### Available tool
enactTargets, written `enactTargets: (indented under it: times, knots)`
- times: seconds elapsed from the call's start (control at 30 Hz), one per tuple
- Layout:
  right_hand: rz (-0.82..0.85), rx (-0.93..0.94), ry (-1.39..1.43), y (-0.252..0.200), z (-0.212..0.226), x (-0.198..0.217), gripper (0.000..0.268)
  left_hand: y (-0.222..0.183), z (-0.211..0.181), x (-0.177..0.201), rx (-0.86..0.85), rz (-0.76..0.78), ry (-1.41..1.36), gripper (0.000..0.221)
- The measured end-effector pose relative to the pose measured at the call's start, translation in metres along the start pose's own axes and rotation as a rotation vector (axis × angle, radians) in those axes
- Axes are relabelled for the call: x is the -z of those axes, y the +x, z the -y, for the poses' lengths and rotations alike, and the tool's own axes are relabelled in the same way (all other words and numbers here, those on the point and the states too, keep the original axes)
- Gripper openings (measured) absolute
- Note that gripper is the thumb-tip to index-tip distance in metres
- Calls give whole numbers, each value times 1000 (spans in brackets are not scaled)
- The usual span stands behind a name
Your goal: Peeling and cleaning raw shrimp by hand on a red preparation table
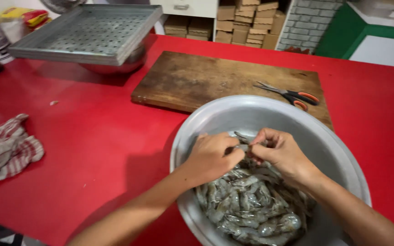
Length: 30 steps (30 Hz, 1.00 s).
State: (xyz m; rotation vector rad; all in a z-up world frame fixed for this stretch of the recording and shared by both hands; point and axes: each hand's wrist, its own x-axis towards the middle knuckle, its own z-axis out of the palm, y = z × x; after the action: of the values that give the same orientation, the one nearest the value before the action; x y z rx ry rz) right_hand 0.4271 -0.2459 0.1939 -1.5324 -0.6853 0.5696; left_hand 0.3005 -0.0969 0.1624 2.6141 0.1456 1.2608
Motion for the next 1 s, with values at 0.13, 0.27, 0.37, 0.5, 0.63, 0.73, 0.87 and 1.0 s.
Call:
enactTargets:
  times: [0.13,0.27,0.37,0.5,0.63,0.73,0.87,1.0]
  knots:
    - [-60,11,-46,4,-11,5,9,-2,2,1,-221,-198,-11,17]
    - [-46,14,-105,1,-8,7,7,18,-19,25,-1,-92,-182,28]
    - [59,43,-125,-1,-3,15,10,44,-35,66,438,652,-218,42]
    - [36,-15,-176,9,-21,39,14,54,-35,89,540,733,-272,46]
    - [71,-114,-55,22,-33,42,6,37,-22,60,269,684,52,46]
    - [107,-128,-48,16,-19,32,5,31,-19,47,197,711,181,47]
    - [60,-255,-115,15,-12,31,28,34,-20,58,145,777,195,36]
    - [114,-221,-82,19,-20,43,29,40,-23,97,128,804,165,33]
